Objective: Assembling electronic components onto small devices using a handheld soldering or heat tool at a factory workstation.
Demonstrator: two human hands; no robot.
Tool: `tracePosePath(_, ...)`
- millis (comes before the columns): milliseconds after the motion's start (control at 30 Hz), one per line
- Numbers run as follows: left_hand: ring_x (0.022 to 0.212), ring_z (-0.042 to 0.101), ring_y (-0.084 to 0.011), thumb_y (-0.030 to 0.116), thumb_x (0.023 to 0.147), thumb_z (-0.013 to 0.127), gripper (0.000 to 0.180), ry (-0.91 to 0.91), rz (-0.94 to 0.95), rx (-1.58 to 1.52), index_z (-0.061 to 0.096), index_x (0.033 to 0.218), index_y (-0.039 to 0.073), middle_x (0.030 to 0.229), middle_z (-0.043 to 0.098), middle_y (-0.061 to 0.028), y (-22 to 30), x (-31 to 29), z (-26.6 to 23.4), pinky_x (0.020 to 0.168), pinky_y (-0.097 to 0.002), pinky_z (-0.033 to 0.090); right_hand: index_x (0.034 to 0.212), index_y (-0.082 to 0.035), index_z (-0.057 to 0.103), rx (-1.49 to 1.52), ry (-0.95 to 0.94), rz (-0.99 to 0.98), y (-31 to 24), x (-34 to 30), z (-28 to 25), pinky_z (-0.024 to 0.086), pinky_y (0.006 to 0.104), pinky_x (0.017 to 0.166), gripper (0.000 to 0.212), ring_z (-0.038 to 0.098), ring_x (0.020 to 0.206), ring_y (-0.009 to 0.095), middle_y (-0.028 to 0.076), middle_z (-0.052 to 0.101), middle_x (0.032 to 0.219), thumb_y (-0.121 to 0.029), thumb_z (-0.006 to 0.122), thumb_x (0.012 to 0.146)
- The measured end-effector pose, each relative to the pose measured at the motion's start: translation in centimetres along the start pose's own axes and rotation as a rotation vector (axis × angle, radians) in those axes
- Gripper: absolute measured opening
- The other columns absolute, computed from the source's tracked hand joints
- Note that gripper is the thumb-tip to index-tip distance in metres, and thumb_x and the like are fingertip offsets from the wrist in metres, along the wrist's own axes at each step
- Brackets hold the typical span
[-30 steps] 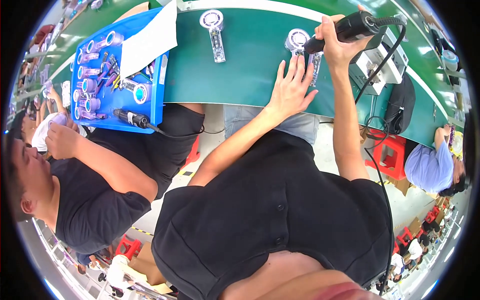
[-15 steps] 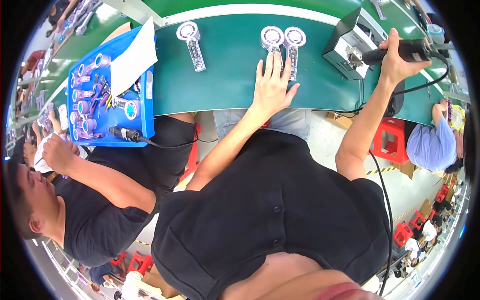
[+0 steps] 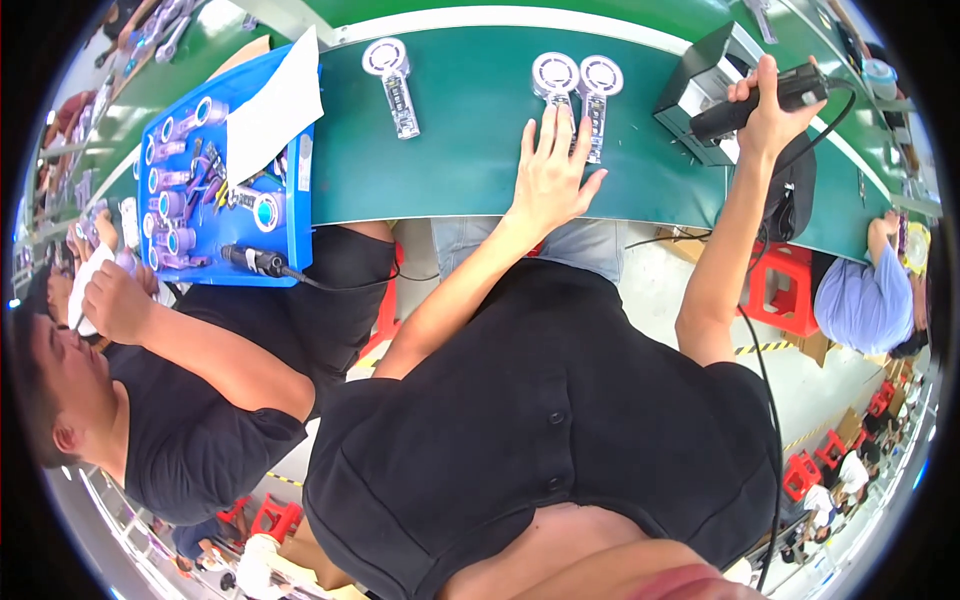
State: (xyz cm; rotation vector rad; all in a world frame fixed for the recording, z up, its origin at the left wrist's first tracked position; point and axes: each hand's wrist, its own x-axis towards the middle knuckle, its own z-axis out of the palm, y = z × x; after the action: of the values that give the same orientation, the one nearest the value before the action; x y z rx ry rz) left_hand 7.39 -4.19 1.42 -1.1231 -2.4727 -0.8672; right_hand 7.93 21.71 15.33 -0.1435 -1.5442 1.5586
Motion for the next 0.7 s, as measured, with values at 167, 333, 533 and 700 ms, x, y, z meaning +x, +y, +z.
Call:
tracePosePath(167, 0.135, 0.039, -0.0455, 0.039, 0.084, 0.071, 0.072, 0.007, 0.011, -0.022, 0.048, 0.140, -0.001, 0.141, 0.044, -0.0311, 0.0, -0.1, 0.1, 0.108, -0.0610, 0.033, 0.142, -0.015, 0.021, 0.274, -0.129, -0.040, -0.2, -3.3, 7.0, 0.052, 0.0396, 0.050, 0.075, 0.056, 0.049, 0.019, 0.010, 0.056, 0.069, 0.008, 0.067, 0.087)
tracePosePath(333, 0.134, 0.040, -0.0454, 0.037, 0.082, 0.072, 0.073, 0.009, 0.014, -0.021, 0.048, 0.140, 0.001, 0.142, 0.043, -0.0300, 0.3, 0.0, -0.2, 0.106, -0.0610, 0.035, 0.144, -0.013, 0.020, 0.240, -0.322, -0.171, 1.5, -4.7, 11.8, 0.054, 0.0397, 0.056, 0.077, 0.060, 0.054, 0.022, 0.013, 0.062, 0.073, 0.009, 0.066, 0.086)
tracePosePath(533, 0.135, 0.039, -0.0440, 0.038, 0.082, 0.073, 0.072, 0.028, 0.015, -0.012, 0.048, 0.138, 0.000, 0.142, 0.042, -0.0293, 0.0, -0.1, -0.2, 0.105, -0.0612, 0.036, 0.142, -0.008, 0.020, 0.140, -0.408, -0.188, 2.0, -5.7, 14.4, 0.055, 0.0354, 0.055, 0.077, 0.060, 0.054, 0.019, 0.013, 0.064, 0.071, 0.012, 0.067, 0.084)
tracePosePath(700, 0.135, 0.038, -0.0434, 0.038, 0.081, 0.073, 0.074, 0.031, 0.021, -0.005, 0.048, 0.138, 0.000, 0.141, 0.042, -0.0288, 0.0, -0.1, -0.2, 0.104, -0.0613, 0.037, 0.123, -0.003, 0.046, 0.198, -0.206, -0.195, 0.9, -6.6, 16.5, 0.045, 0.0250, 0.047, 0.053, 0.054, 0.050, 0.011, 0.003, 0.057, 0.067, -0.001, 0.078, 0.082)
